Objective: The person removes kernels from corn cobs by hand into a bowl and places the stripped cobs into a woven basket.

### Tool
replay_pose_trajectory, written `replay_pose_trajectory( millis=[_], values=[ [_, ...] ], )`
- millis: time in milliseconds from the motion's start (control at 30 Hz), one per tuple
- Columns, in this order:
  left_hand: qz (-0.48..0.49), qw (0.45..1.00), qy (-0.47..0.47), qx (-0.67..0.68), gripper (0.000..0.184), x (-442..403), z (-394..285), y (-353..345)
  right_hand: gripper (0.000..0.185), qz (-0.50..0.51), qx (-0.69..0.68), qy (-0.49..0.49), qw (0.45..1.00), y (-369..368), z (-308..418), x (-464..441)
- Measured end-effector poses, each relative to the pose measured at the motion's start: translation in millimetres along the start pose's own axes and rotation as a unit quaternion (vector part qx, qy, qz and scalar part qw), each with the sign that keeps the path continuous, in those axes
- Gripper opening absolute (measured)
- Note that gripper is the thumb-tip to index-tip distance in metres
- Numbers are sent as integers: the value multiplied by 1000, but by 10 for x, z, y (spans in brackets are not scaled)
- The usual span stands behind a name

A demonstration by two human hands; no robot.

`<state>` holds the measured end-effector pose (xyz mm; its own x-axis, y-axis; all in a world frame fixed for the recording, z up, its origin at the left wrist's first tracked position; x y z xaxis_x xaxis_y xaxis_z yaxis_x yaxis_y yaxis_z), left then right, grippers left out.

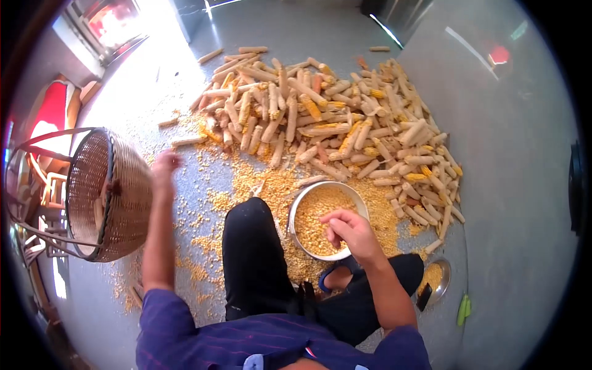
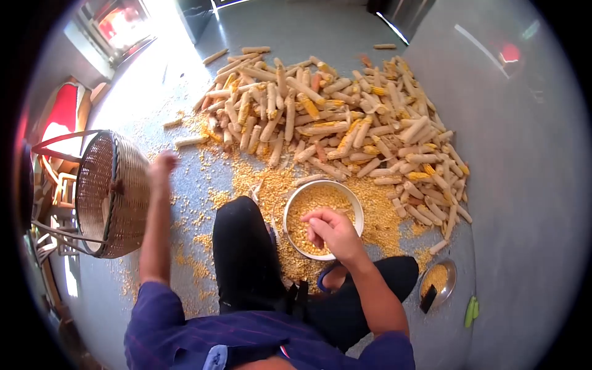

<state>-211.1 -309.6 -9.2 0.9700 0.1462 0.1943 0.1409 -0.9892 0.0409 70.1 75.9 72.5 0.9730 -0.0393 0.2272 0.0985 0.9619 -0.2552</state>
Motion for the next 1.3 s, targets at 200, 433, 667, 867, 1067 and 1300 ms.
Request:
replay_pose_trajectory(
  millis=[200, 433, 667, 867, 1067, 1300],
  values=[
    [197, 873, -133, -425, 22, -405, 1622, -2225, 20, -37, 65, -53, 996, 71, 4, 61],
    [47, 647, -390, -654, 19, -881, 2141, -2931, 20, -94, 40, -106, 989, 271, -50, 210],
    [280, 943, 180, 17, 44, -4, 1218, -2757, 19, -102, 32, -81, 991, 389, 41, 198],
    [439, 748, 420, 266, 43, 821, 383, -2254, 31, -203, -52, 121, 970, 401, 50, -74],
    [542, 663, 467, 219, 45, 1607, -389, -2221, 76, -176, -150, 165, 959, 267, 56, -394],
    [542, 709, 422, 162, 46, 2620, -509, -2258, 66, -192, 64, 275, 940, 86, 164, -290]
  ],
)
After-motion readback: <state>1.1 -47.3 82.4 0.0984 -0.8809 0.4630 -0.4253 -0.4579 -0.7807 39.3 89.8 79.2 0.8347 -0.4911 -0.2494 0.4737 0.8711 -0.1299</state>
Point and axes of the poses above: each hand's wrist, its own x-axis away from the middle knuckle, its own y-axis out of the back of the hand, z = x × y, the point moved 2 cm from there along -x, towards the middle knuckle, and after that the axes turned 9 degrees about y, right-handed, at the moved point
